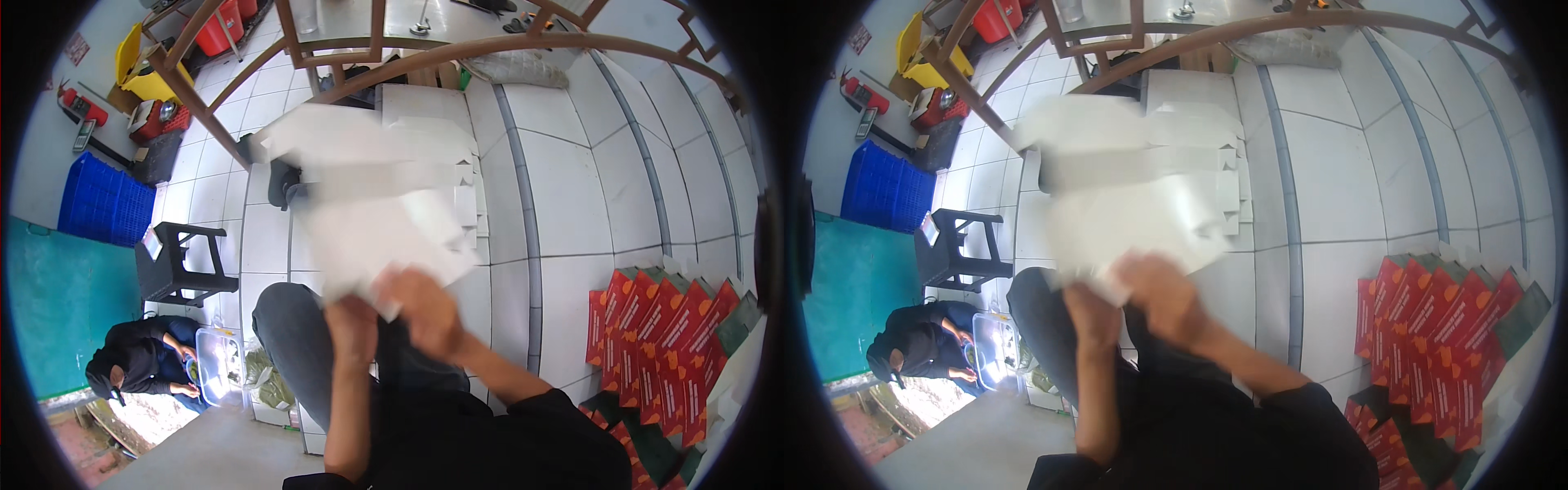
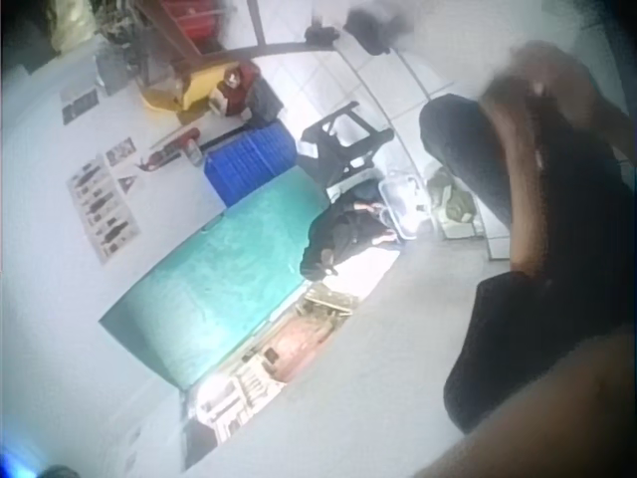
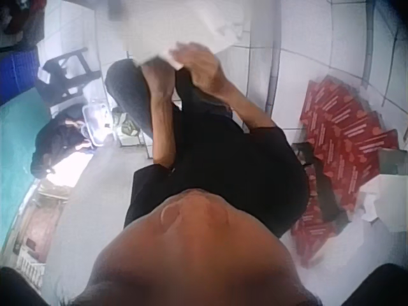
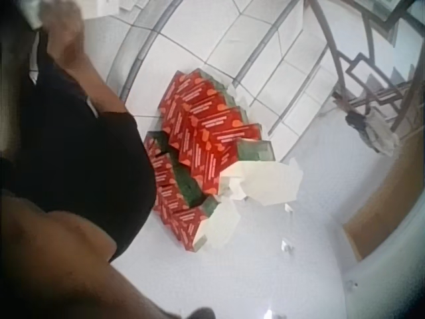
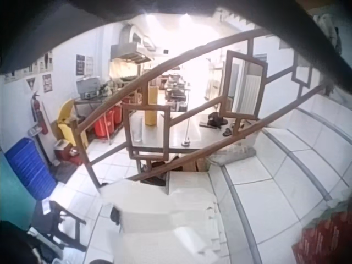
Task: The person assembles multiple cardboard takeout boxes by folding the pre-cut flaps and stacking the finished boxes on a set of stairs.
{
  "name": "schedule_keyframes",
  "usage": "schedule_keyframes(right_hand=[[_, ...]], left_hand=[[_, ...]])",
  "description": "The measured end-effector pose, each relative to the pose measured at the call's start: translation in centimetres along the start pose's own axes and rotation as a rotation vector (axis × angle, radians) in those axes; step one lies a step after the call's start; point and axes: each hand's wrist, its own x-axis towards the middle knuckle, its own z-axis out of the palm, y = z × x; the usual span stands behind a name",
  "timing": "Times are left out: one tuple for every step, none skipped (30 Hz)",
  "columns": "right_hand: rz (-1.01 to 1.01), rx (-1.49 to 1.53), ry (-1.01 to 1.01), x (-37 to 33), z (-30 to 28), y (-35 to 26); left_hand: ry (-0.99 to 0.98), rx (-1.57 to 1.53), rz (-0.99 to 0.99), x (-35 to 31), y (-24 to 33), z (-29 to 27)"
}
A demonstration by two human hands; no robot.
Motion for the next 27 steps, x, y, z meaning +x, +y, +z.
schedule_keyframes(right_hand=[[-0.013,0.115,-0.067,-0.4,0.2,-2.6],[-0.044,0.238,-0.134,-0.1,0.4,-4.7],[-0.044,0.225,-0.130,-0.1,0.4,-5.7],[-0.033,0.359,-0.182,-0.3,0.4,-6.3],[-0.022,0.500,-0.234,-0.3,0.5,-6.9],[-0.023,0.498,-0.232,0.0,0.4,-7.4],[-0.073,0.504,-0.378,0.5,0.3,-7.6],[-0.119,0.511,-0.527,0.8,0.2,-8.0],[-0.134,0.503,-0.610,1.0,0.6,-8.3],[-0.132,0.495,-0.606,1.1,0.9,-8.7],[-0.151,0.453,-0.623,1.3,1.3,-9.1],[-0.167,0.410,-0.640,1.4,1.6,-9.4],[-0.162,0.421,-0.674,1.5,1.8,-9.7],[-0.171,0.424,-0.676,1.8,2.3,-10.0],[-0.201,0.483,-0.705,2.1,2.7,-10.2],[-0.228,0.540,-0.733,2.4,2.8,-10.2],[-0.103,0.625,-0.797,2.8,2.9,-9.4],[-0.111,0.623,-0.796,3.0,3.1,-8.9],[0.067,0.302,-0.381,3.1,3.3,-8.4],[0.233,-0.024,0.033,3.1,3.2,-8.0],[0.226,-0.029,0.029,3.2,3.0,-7.6],[0.525,0.061,-0.164,3.2,2.8,-7.2],[0.818,0.155,-0.354,3.4,2.8,-7.1],[0.810,0.145,-0.343,3.7,2.5,-7.4],[0.801,0.121,-0.431,3.7,2.3,-8.4],[0.790,0.103,-0.525,3.2,2.6,-9.0],[0.786,0.095,-0.520,2.3,3.3,-9.6]], left_hand=[[-0.060,-0.052,-0.001,-0.4,1.4,-0.5],[-0.096,-0.056,0.023,-1.6,3.4,-1.5],[-0.143,-0.059,0.044,-2.8,5.1,-2.5],[-0.177,-0.044,0.060,-3.8,6.6,-3.5],[-0.200,-0.002,0.074,-5.0,8.0,-4.5],[-0.216,0.048,0.088,-6.1,9.5,-5.6],[-0.228,0.112,0.098,-7.2,10.7,-6.7],[-0.230,0.188,0.104,-8.4,11.8,-7.6],[-0.236,0.276,0.104,-9.3,12.6,-8.1],[-0.237,0.363,0.090,-10.2,13.1,-8.5],[-0.225,0.459,0.080,-11.2,13.7,-8.8],[-0.198,0.559,0.069,-11.9,14.0,-9.1],[-0.160,0.657,0.058,-12.3,14.1,-9.3],[-0.072,0.757,0.057,-12.7,14.0,-9.2],[0.102,0.831,0.084,-12.5,13.7,-9.0],[0.275,0.901,0.108,-12.1,13.2,-8.7],[0.306,0.953,0.218,-11.4,12.7,-8.2],[0.305,0.951,0.226,-11.2,12.6,-8.3],[0.390,1.019,0.264,-10.9,12.5,-8.5],[0.477,1.077,0.296,-10.7,12.1,-8.5],[0.534,1.185,0.350,-10.6,11.7,-8.2],[0.534,1.176,0.351,-10.3,11.1,-8.7],[0.609,1.204,0.521,-9.7,10.3,-9.8],[0.672,1.222,0.692,-9.0,9.4,-10.6],[0.626,1.107,0.688,-8.4,9.1,-11.5],[0.624,1.100,0.698,-8.1,9.1,-11.2],[0.640,1.098,0.658,-8.0,9.1,-10.6]])
